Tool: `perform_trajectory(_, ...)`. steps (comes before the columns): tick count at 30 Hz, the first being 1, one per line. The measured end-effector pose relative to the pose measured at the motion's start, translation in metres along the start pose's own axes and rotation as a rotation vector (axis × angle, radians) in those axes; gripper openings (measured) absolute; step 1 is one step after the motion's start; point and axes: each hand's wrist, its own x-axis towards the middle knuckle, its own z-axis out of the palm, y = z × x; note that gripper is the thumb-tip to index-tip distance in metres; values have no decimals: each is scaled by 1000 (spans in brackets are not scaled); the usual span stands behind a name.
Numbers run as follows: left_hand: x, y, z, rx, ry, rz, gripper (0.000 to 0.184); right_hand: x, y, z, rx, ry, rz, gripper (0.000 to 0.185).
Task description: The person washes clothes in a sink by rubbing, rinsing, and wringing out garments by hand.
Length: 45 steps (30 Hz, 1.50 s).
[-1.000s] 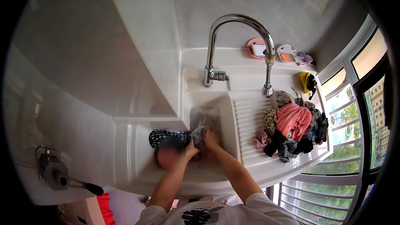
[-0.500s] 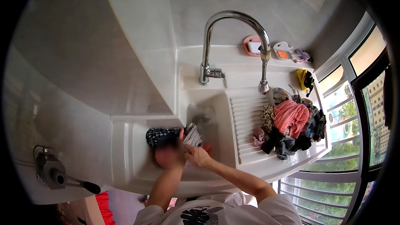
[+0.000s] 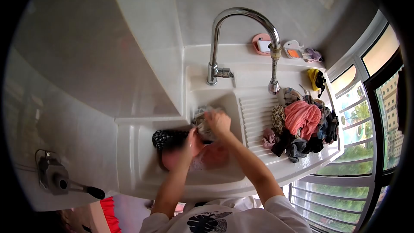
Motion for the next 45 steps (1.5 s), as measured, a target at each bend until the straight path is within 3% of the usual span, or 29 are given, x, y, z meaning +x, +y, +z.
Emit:
perform_trajectory(1, 14, -13, -26, 119, -47, 158, 42, 6, 13, 1, 0, 19, -6, 34)
perform_trajectory(3, -11, 2, -1, 589, 338, -88, 43, 10, 46, 20, 1, -50, -58, 31)
perform_trajectory(4, 15, -32, -59, 1000, 315, 117, 49, 6, 61, 36, -9, -122, -50, 28)
perform_trajectory(5, 1, -37, -44, 1295, 251, 175, 53, 2, 69, 46, -18, -193, -42, 27)
perform_trajectory(7, 9, -76, -68, 1432, -108, 384, 61, -16, 69, 63, -161, -248, -64, 21)
perform_trajectory(8, 10, -92, -81, 1433, -104, 380, 61, -30, 70, 83, -149, -198, -21, 19)
perform_trajectory(10, 12, -111, -97, 1905, -330, 443, 55, -68, 74, 113, -136, -147, 23, 18)
perform_trajectory(11, 11, -101, -85, 1909, -328, 450, 55, -86, 77, 125, -186, -138, -79, 19)
perform_trajectory(13, -8, -72, -48, 2005, -403, -145, 39, -93, 76, 122, -232, -137, -176, 22)
perform_trajectory(15, -13, -55, -40, 1943, -367, -183, 33, -82, 76, 93, -171, -560, -249, 28)
perform_trajectory(16, -15, -47, -38, 1880, -326, -210, 30, -83, 75, 93, -172, -557, -251, 28)
perform_trajectory(17, -20, -39, -36, 1884, -323, -206, 30, -85, 71, 94, -171, -442, -128, 29)
perform_trajectory(18, -24, -30, -34, 1969, -98, -157, 30, -87, 68, 95, -168, -324, -7, 31)
perform_trajectory(19, -27, -23, -35, 2039, 132, -104, 30, -91, 68, 102, -165, -317, -11, 31)
perform_trajectory(20, -30, -19, -38, 2043, 133, -96, 30, -95, 68, 109, -214, -488, -35, 32)
perform_trajectory(21, -35, -19, -41, 2209, 4, -70, 31, -96, 67, 107, -266, -659, -58, 33)
perform_trajectory(24, -49, -19, -47, 2378, -358, -126, 31, -99, 83, 81, -134, -711, -197, 43)
perform_trajectory(25, -50, -12, -43, 2375, -585, -212, 30, -102, 80, 88, -136, -698, -204, 43)
perform_trajectory(26, -53, -2, -40, 2378, -578, -210, 30, -117, 71, 98, -250, -527, -133, 41)
perform_trajectory(28, -61, 34, -22, 2432, -351, -309, 27, -128, 68, 104, -357, -355, -66, 39)
perform_trajectory(30, -65, 62, -35, 2514, -106, -106, 24, -124, 80, 86, -118, -712, -332, 44)
perform_trajectory(32, -70, 81, -29, 2686, 145, 170, 30, -86, 89, 78, -22, -801, -177, 46)
perform_trajectory(33, -78, 88, -19, 2687, 159, 171, 30, -72, 86, 78, 86, -891, -23, 47)
perform_trajectory(34, -85, 95, -9, 2626, 122, 392, 44, -64, 74, 82, -51, -607, -24, 42)
perform_trajectory(35, -86, 97, -1, 2549, 79, 609, 62, -59, 70, 80, -49, -603, -29, 42)
perform_trajectory(36, -82, 95, 4, 2548, 81, 612, 62, -47, 43, 38, 10, -550, -81, 36)
perform_trajectory(38, -67, 88, 19, 1840, -199, 550, 94, -25, 4, -36, 63, -486, -130, 30)
perform_trajectory(42, -68, 81, 86, 1269, -416, 727, 94, 7, -45, -139, 320, -393, -260, 28)
perform_trajectory(45, -60, 75, 105, 1071, -369, 597, 86, 23, -71, -207, 556, -380, -223, 29)
